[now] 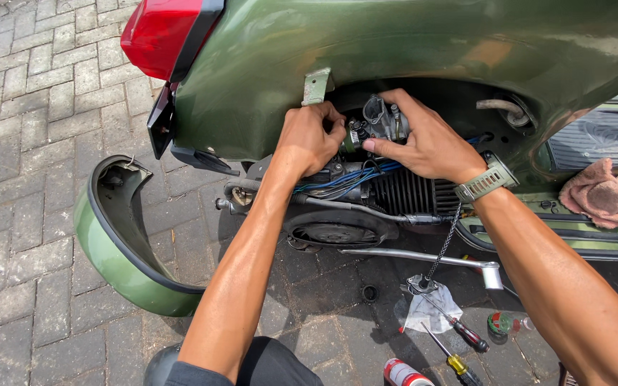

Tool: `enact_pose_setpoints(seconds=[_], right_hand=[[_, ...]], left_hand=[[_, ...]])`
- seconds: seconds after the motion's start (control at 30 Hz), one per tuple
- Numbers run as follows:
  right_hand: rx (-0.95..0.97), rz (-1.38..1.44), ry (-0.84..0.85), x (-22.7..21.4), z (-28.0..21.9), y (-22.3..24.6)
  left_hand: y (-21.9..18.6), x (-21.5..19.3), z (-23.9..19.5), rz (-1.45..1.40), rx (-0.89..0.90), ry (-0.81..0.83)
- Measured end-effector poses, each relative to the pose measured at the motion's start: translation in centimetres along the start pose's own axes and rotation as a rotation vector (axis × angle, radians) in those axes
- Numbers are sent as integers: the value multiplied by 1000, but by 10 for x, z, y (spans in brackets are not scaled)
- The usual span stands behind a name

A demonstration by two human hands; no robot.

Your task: The person disassembles a scooter carburetor using a screwdriver, then reinstalls it onto the engine. They connect the throttle cable and tighten the mounting screws to secure the carburetor in place.

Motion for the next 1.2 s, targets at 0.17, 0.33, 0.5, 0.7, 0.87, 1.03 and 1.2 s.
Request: enact_pose_setpoints(seconds=[0.17,0.33,0.5,0.7,0.87,1.03,1.2], right_hand=[[-14,-32,8,-1,3,9],[6,-48,16,-1,2,8],[5,-95,66,-1,9,17],[8,-123,111,3,17,6],[20,-89,111,3,14,8],[18,-8,93,-4,7,-3],[6,57,132,-12,7,6]], left_hand=[[-3,-4,-3,-44,7,-26],[-7,-2,-4,-53,-8,-14],[-9,-9,-3,-67,-32,-39],[-7,-5,-5,-70,-16,-50],[-5,-6,-1,-23,-34,-23],[-2,-2,4,-22,-3,-28],[-65,-15,-16,-121,200,155]])
Point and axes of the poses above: each hand's wrist, its own z-axis towards the middle knuckle, its own x-axis out of the palm, y = z × x, the point moved 9 cm from there along z, towards the middle knuckle, and after that the axes turned 6 degrees about -y, right-handed, at the moved point
